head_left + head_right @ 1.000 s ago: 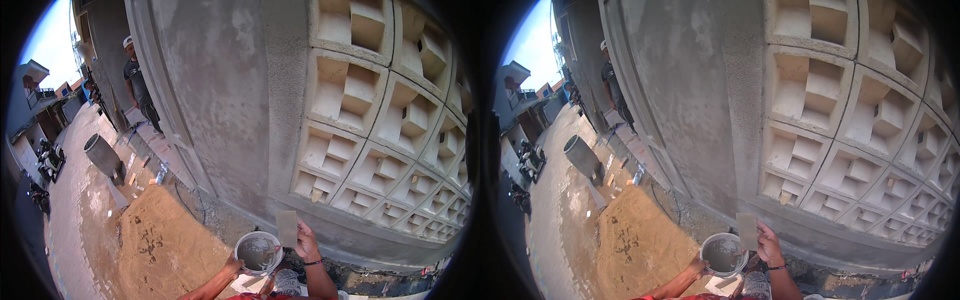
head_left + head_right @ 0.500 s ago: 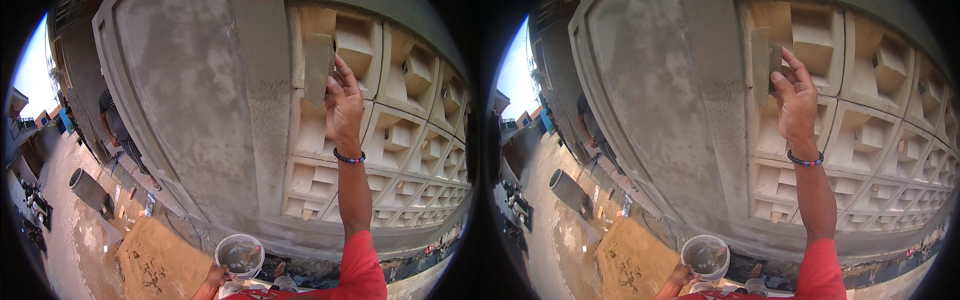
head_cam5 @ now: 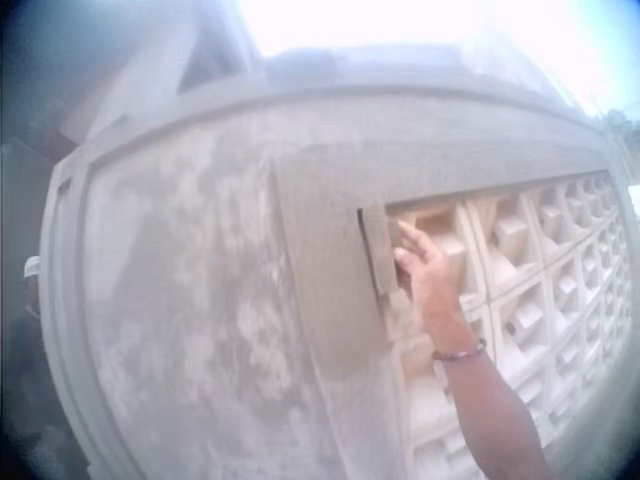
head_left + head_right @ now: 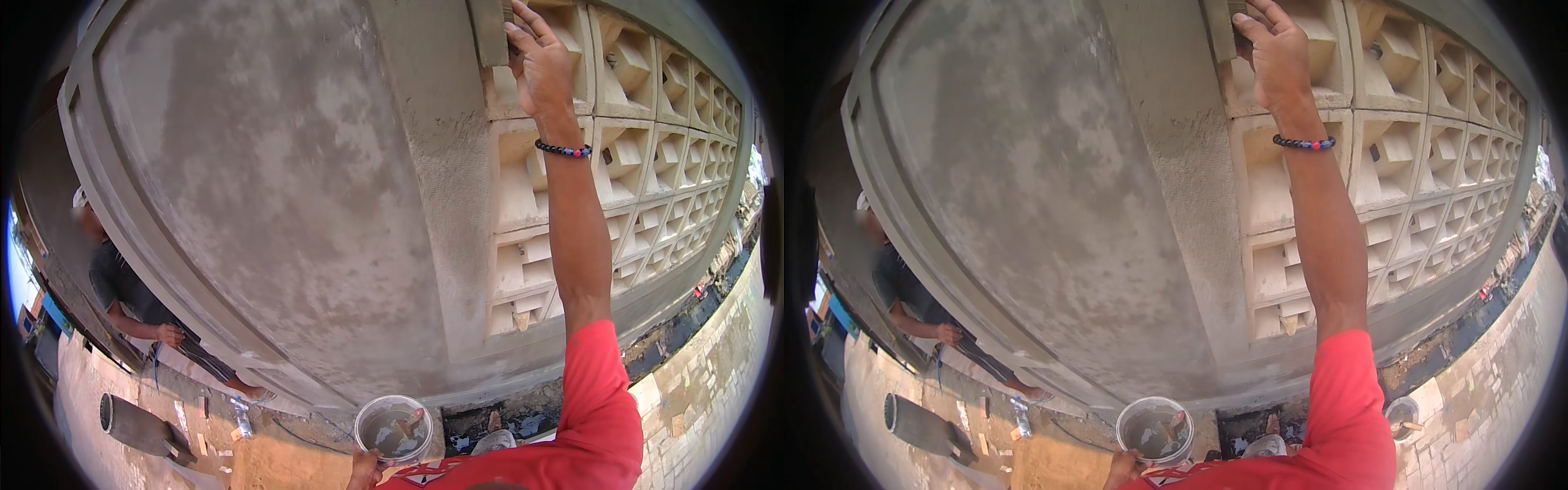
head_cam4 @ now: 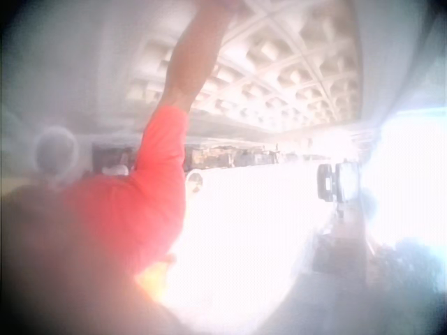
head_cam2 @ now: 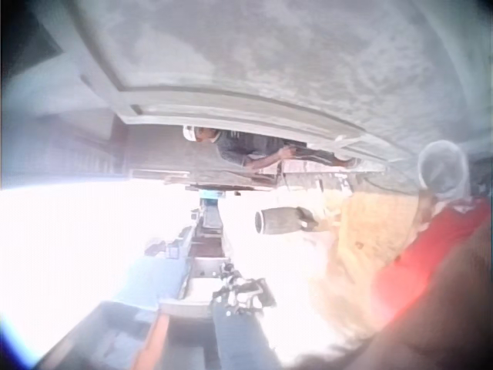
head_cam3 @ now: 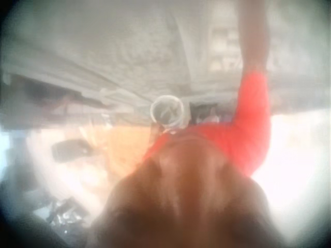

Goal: The person applies plaster to a decorative concrete wall using a trowel and a bucket of plaster. They repeatedly scoop plaster from the bucket and smooth it onto the wall surface, working along the edges of a lattice pattern.

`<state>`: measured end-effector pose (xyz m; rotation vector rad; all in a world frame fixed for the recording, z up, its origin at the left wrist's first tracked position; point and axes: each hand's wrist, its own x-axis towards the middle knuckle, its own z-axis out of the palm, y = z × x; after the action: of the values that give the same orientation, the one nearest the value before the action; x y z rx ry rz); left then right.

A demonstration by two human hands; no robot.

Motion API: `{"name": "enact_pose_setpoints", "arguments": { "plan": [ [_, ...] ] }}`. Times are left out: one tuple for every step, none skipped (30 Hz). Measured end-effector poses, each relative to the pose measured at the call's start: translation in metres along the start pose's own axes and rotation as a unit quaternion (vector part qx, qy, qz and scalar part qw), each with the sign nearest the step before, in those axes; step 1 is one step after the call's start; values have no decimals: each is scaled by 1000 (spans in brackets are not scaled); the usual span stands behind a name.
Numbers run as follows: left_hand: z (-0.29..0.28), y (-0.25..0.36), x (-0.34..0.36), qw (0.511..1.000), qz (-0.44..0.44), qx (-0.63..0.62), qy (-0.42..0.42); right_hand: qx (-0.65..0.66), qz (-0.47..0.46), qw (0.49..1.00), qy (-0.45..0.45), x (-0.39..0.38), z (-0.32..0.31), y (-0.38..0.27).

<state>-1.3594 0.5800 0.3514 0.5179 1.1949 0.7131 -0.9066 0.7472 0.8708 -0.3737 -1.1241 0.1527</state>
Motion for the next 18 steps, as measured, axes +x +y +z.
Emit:
{"name": "enact_pose_setpoints", "arguments": {
  "plan": [
    [-7, 5, 2, 1000, -18, -14, -15, -14, 8, 1000, -3, 3, -4, 7],
    [-13, 7, 9, 1000, -17, 1, -16, -26, 10, 1000, -5, 12, -13, 15],
    [-21, 7, 12, 1000, -19, 12, -11, -31, 19, 999, -7, 13, -12, 18],
    [-38, -6, 24, 999, -7, 50, 8, -71, 0, 997, 10, 13, -14, 19],
    [-48, -14, 28, 996, 1, 86, 30, -110, -14, 994, 24, 4, -3, 13],
    [-45, -17, 24, 997, 4, 67, 48, -142, -42, 989, 27, -7, 15, -5],
    [-40, -20, 20, 997, 5, 48, 67, -138, -49, 989, 19, -15, 25, -17],
    [-31, -11, 13, 995, -3, 41, 86, -145, -49, 988, 19, -17, 26, -20],
    [-26, -4, 8, 998, 13, 29, 60, -150, -46, 987, 20, -18, 24, -18],
    [-21, 2, 4, 999, 29, 16, 33, -124, -44, 991, 3, -19, 16, -7],
    [-16, 11, 4, 999, 47, 8, 0, -103, -47, 994, -11, -21, -1, 5],
    [-13, 16, 4, 999, 31, 17, 18, -78, -47, 995, -28, -24, -8, 15],
    [-10, 20, 3, 999, 16, 25, 35, -91, -36, 995, -17, -32, -13, 20],
    [-10, 21, 2, 998, 1, 31, 55, -102, -24, 994, -8, -48, -13, 20],
    [-14, 20, 7, 999, 2, 27, 39, -114, -12, 993, 1, -64, -15, 21],
    [-22, 17, 14, 999, 3, 23, 23, -111, 0, 994, 1, -79, -20, 27],
    [-26, 13, 18, 1000, 4, 17, 6, -109, 12, 994, 0, -97, -29, 34],
    [-23, 15, 20, 1000, 5, 10, 17, -109, 41, 993, 5, -119, -39, 37]
  ]
}}
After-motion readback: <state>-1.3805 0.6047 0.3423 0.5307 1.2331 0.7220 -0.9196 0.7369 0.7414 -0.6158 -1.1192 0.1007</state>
